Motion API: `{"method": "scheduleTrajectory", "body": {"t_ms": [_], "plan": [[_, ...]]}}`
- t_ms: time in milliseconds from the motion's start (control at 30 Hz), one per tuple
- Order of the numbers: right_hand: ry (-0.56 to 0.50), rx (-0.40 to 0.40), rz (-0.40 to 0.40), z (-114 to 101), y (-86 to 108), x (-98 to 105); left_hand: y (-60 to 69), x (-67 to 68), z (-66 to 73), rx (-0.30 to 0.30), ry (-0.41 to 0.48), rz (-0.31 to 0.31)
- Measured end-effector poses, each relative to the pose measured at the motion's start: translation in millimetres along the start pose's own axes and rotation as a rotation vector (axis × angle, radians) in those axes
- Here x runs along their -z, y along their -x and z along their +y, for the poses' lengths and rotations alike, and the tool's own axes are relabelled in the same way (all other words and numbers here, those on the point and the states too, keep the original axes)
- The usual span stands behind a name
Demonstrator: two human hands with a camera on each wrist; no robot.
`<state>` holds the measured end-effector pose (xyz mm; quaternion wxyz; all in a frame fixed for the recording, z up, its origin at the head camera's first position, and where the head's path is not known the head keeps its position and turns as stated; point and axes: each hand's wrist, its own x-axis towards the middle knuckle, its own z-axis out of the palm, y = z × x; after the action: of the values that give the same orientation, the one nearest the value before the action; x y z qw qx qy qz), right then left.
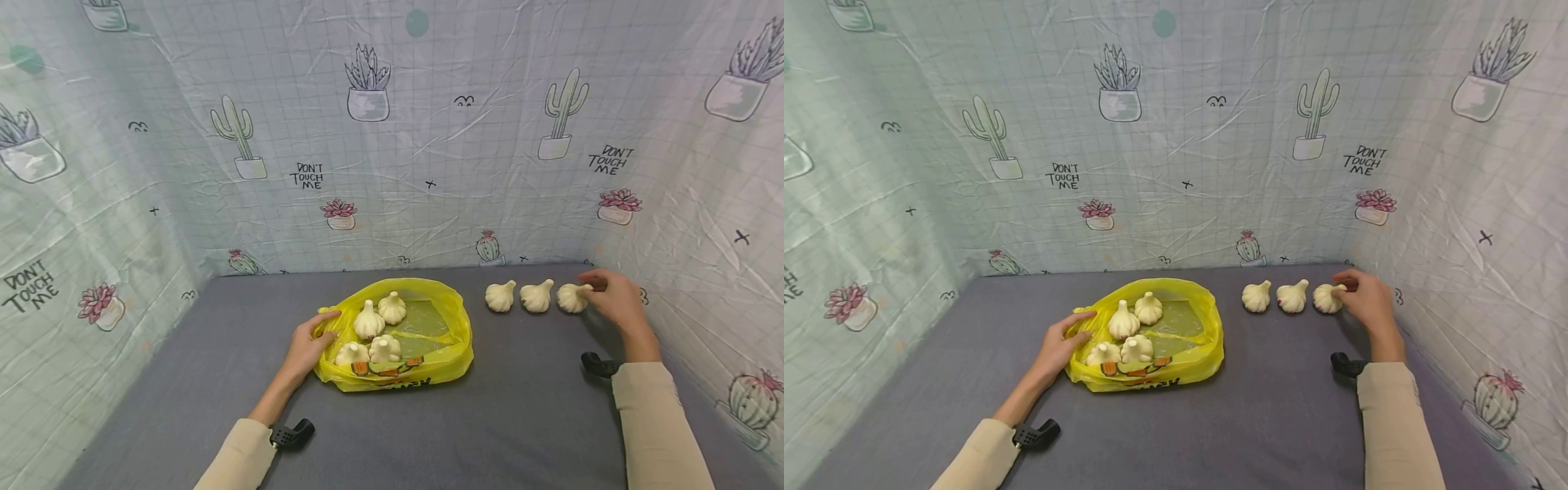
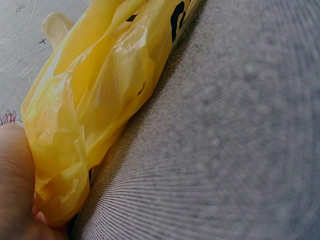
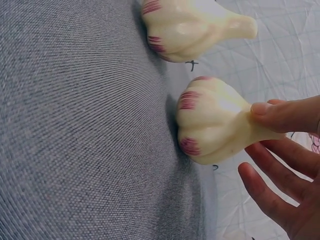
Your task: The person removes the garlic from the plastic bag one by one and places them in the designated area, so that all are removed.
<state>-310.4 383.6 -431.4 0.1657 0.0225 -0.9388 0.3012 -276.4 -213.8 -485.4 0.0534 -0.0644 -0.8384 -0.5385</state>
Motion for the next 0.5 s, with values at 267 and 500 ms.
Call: {"method": "scheduleTrajectory", "body": {"t_ms": [267,500], "plan": [[0.009,-0.013,-0.013,-2.5,-1.6,1.7,-0.2,0.4,-0.2,0.001,-0.010,0.002],[0.012,-0.021,-0.027,-6.0,-1.2,5.1,0.1,0.3,0.5,0.002,-0.012,0.001]]}}
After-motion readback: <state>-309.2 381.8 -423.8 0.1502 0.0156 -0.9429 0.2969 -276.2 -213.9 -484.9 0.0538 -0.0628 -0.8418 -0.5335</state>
